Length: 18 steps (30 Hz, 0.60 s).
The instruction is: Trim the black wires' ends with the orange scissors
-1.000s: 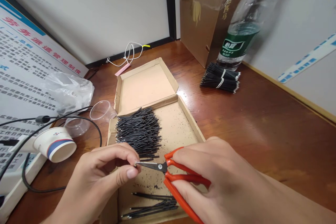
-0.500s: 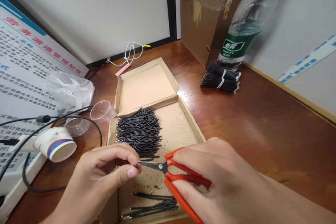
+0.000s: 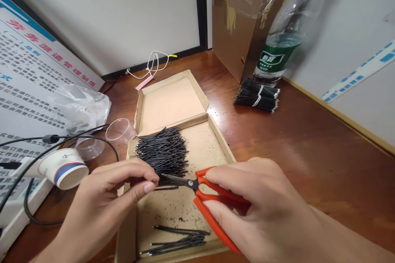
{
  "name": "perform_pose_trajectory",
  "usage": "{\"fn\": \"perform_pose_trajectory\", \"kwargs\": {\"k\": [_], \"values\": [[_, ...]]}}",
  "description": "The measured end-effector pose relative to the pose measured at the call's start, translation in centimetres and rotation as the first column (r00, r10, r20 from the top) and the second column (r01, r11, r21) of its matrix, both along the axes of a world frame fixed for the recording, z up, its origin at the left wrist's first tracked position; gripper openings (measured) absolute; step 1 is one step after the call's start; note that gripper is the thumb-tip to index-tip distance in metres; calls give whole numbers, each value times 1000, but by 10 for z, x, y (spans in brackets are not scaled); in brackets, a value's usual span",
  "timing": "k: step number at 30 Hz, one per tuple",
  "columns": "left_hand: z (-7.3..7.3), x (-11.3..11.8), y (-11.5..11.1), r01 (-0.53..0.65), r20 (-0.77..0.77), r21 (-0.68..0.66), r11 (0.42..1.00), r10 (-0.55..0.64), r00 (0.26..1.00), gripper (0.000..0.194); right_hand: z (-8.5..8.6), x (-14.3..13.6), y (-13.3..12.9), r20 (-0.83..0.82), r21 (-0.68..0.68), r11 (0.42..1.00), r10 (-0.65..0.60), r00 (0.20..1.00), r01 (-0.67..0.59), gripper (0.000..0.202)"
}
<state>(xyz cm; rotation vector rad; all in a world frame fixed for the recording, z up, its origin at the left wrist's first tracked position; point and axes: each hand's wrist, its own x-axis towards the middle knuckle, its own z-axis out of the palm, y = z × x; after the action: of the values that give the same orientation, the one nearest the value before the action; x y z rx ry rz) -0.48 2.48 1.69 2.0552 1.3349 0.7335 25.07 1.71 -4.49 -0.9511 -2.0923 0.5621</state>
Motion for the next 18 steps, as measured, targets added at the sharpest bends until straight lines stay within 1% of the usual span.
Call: {"fn": "perform_pose_trajectory", "kwargs": {"k": [2, 4, 5, 6, 8, 10, 11, 13, 15, 16, 17, 18], "values": [[-2, -4, 13, 61, -147, 162, 985, -37, 988, 17, 2, 2, 2, -12, 11, 1000, -12, 1000, 12, 24], [-8, -5, 30, 87, -311, 288, 954, 8, 950, 16, 5, 2, 5, -17, 20, 1000, -10, 1000, 10, 24], [-12, -5, 39, 92, -382, 310, 946, 36, 923, 16, 7, 2, 7, -20, 22, 1000, -13, 1000, 13, 25], [-17, -5, 48, 97, -402, 305, 947, 36, 915, 14, 8, 2, 8, -26, 25, 1000, -18, 999, 18, 25], [-27, -2, 60, 98, -420, 298, 949, 38, 907, 14, 9, 1, 11, -42, 28, 999, -37, 998, 39, 26], [-34, 0, 64, 103, -418, 295, 950, 31, 908, 13, 9, 0, 14, -60, 38, 998, -52, 997, 54, 25], [-36, 1, 61, 108, -414, 298, 948, 27, 910, 12, 8, 0, 15, -75, 46, 997, -55, 996, 59, 25], [-37, 3, 48, 131, -399, 306, 943, 2, 917, 11, 6, 0, 16, -100, 45, 997, -54, 993, 59, 26], [-34, 5, 27, 192, -375, 277, 941, -78, 924, 12, 4, 0, 16, -116, 36, 998, -55, 992, 59, 27], [-33, 7, 16, 265, -335, 209, 941, -185, 924, 15, 4, 1, 15, -116, 28, 998, -56, 992, 59, 27], [-32, 9, 6, 330, -298, 105, 938, -287, 910, 17, 4, 1, 15, -116, 25, 998, -55, 992, 59, 28], [-31, 12, -4, 371, -279, -14, 928, -360, 890, 17, 4, 1, 15, -116, 23, 998, -55, 992, 58, 29]]}}
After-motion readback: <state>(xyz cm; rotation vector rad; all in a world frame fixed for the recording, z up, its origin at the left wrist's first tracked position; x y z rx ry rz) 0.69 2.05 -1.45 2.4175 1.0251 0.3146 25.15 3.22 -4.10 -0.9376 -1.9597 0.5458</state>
